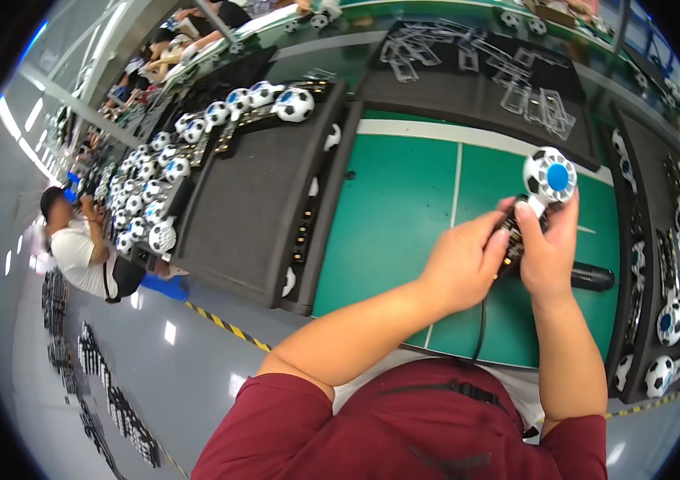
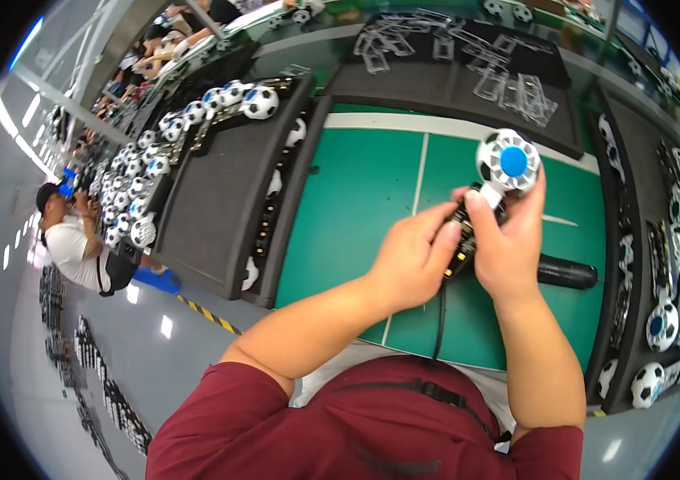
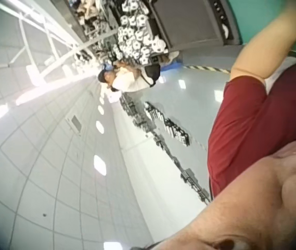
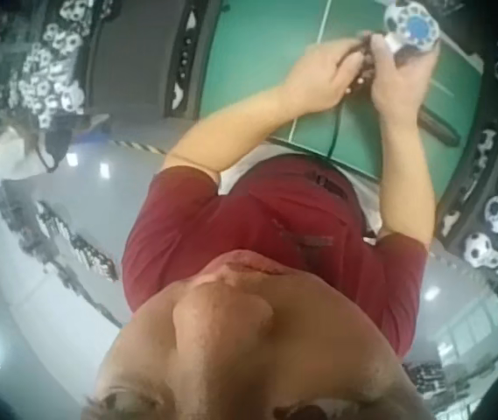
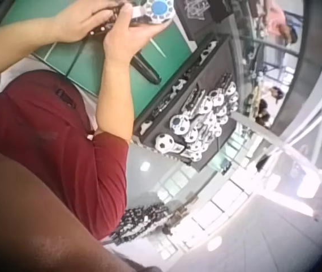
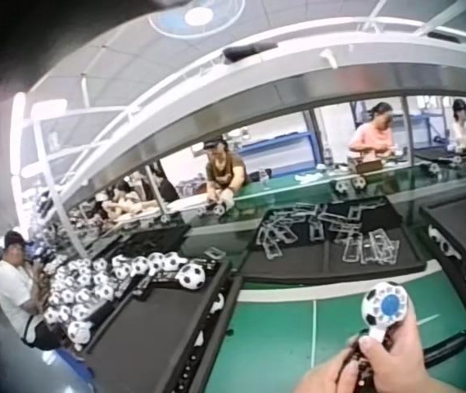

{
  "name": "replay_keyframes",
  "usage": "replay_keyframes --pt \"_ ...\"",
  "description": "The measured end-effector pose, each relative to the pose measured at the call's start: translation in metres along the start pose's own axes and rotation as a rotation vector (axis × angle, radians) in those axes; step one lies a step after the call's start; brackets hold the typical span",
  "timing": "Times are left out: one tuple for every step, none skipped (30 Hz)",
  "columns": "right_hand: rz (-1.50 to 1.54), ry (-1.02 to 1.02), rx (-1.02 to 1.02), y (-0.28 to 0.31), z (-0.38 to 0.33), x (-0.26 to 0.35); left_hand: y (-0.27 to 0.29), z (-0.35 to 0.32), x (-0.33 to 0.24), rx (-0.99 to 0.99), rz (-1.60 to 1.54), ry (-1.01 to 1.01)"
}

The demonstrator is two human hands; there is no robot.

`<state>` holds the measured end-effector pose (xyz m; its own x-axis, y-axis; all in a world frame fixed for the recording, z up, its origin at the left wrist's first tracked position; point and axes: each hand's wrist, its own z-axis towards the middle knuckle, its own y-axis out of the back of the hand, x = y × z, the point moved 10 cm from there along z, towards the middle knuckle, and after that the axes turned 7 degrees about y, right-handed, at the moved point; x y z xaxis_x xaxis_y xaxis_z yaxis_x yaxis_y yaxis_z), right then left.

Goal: The recorder is assembling small spherical electronic devices using an electric screwdriver at a manual assembly station.

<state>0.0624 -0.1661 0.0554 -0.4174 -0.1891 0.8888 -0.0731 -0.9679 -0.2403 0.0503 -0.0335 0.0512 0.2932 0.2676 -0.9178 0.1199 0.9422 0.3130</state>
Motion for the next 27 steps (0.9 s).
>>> replay_keyframes --pt "-0.017 -0.002 -0.004 0.001 -0.001 -0.001 -0.002 0.000 0.000 0.020 0.017 -0.003" --pt "-0.037 -0.003 -0.009 0.000 0.000 -0.001 -0.001 0.000 0.000 0.042 0.032 -0.005" --pt "-0.038 0.002 -0.003 -0.001 0.000 0.000 0.001 0.000 -0.001 0.036 0.030 -0.010" --pt "-0.038 0.027 0.002 -0.002 0.000 0.003 0.001 0.000 0.000 0.047 0.045 -0.002" --pt "-0.038 0.052 0.007 -0.003 0.001 0.005 0.000 0.000 0.000 0.059 0.060 0.005" --pt "-0.038 0.076 0.011 -0.004 0.001 0.007 0.000 0.000 0.001 0.071 0.075 0.013" --pt "-0.038 0.101 0.016 -0.004 0.001 0.009 -0.002 0.000 0.002 0.083 0.089 0.021" --pt "-0.039 0.107 0.020 -0.005 0.001 0.009 -0.001 0.001 0.001 0.078 0.088 0.015" --pt "-0.049 0.117 0.016 -0.005 0.001 0.010 0.000 0.001 0.001 0.074 0.084 -0.007" --pt "-0.058 0.127 0.012 -0.005 0.000 0.011 0.000 0.001 0.001 0.069 0.080 -0.031" --pt "-0.068 0.139 0.009 -0.005 0.000 0.012 -0.001 0.001 0.000 0.065 0.075 -0.055" --pt "-0.078 0.151 0.005 -0.005 0.000 0.013 -0.001 0.002 0.000 0.060 0.071 -0.081" --pt "-0.081 0.160 0.010 -0.008 0.000 0.013 -0.002 0.002 0.000 0.054 0.069 -0.088" --pt "-0.104 0.163 0.019 -0.011 0.001 0.012 -0.001 0.003 0.005 0.039 -0.026 -0.068" --pt "-0.129 0.163 0.028 -0.013 0.000 0.011 -0.002 0.004 0.007 0.025 -0.125 -0.045" --pt "-0.156 0.163 0.037 -0.015 -0.002 0.012 -0.003 0.004 0.009 0.012 -0.223 -0.021" --pt "-0.182 0.162 0.046 -0.016 -0.004 0.015 -0.003 0.002 0.012 -0.001 -0.322 0.002" --pt "-0.275 0.047 0.101 -0.015 -0.004 0.008 0.000 0.002 0.007 -0.007 -0.327 -0.004" --pt "-0.367 -0.069 0.155 -0.009 -0.004 0.001 0.001 0.002 0.008 0.031 -0.294 0.050" --pt "-0.367 -0.060 0.167 -0.003 0.000 0.009 0.005 0.002 0.009 0.062 -0.258 0.102" --pt "-0.396 -0.028 0.256 -0.003 0.001 0.020 0.013 -0.001 0.013 0.090 -0.222 0.160" --pt "-0.423 0.003 0.346 -0.004 0.002 0.033 0.020 -0.007 0.017 0.117 -0.186 0.220" --pt "-0.677 0.052 0.375 0.005 0.001 0.052 0.035 -0.014 0.011 0.067 -0.143 0.188" --pt "-0.928 0.104 0.401 0.017 -0.002 0.063 0.051 -0.022 0.008 0.017 -0.098 0.158" --pt "-0.928 0.107 0.406 0.039 -0.007 0.062 0.065 -0.031 0.004 0.012 -0.099 0.158" --pt "-1.151 0.090 0.550 0.061 -0.017 0.050 0.075 -0.043 0.010 0.072 0.002 0.243" --pt "-1.381 0.067 0.686 0.074 -0.027 0.039 0.079 -0.052 0.018 0.142 0.098 0.323"
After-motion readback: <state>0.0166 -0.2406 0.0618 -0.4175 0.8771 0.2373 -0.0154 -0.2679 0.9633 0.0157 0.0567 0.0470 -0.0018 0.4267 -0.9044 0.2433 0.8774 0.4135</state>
